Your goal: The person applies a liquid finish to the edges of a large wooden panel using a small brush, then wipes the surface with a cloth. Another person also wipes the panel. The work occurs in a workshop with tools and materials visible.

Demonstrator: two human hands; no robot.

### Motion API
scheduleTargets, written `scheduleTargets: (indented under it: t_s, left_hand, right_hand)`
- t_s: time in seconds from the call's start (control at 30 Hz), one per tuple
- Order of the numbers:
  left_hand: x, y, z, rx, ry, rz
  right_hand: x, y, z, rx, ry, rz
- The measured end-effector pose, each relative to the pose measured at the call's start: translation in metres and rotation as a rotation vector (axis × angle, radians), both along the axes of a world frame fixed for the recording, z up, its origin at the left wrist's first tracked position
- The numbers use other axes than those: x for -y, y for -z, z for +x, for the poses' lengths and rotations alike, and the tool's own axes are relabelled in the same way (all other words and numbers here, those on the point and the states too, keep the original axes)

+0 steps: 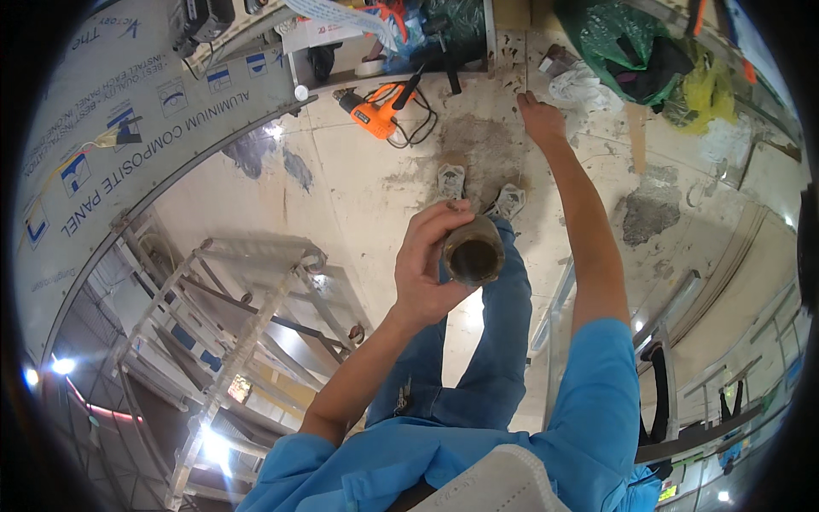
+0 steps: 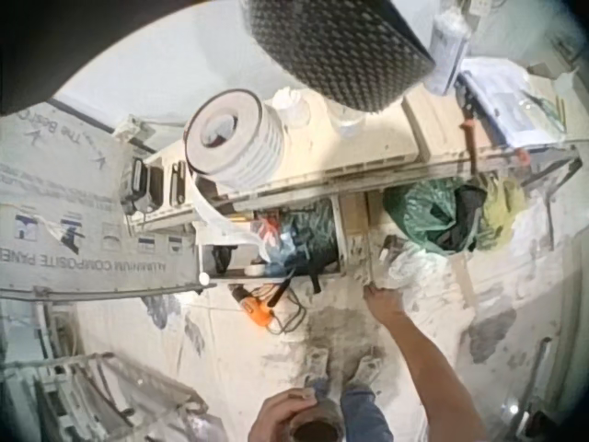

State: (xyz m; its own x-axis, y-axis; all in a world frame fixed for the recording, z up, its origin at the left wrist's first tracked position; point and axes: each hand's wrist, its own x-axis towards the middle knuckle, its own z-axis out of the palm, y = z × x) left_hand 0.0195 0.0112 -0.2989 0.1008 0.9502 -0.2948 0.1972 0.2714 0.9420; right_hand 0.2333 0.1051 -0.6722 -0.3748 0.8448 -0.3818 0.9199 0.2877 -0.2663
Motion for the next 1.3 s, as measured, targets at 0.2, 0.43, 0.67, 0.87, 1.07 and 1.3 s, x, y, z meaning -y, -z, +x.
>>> scheduleTargets:
  t_s: [0.2,0.43,0.67,0.87,1.07,1.3]
  left_hand:
    - [0.004,0.026,-0.017,-0.118,0.006,-0.025]
    - [0.007,0.059,-0.033,-0.162,0.029,0.004]
    - [0.014,0.057,-0.043,-0.171,0.015,-0.042]
    - [0.012,0.007,-0.040,-0.080,0.039,-0.013]
    - [-0.001,-0.100,-0.023,0.087,0.274,0.081]
    - [-0.006,-0.234,0.015,0.316,0.608,0.120]
  right_hand:
    - [0.031,0.027,-0.021,0.085,-0.072,-0.137]
    - [0.024,0.059,-0.067,-0.021,-0.109,-0.262]
    - [0.011,0.076,-0.073,-0.122,0.091,-0.188]
    - [0.046,-0.038,-0.061,-0.193,0.449,-0.320]
    - [0.091,-0.344,-0.023,-1.572,0.815,-0.643]
    - [0.130,-0.579,0.029,-1.656,0.692,-0.441]
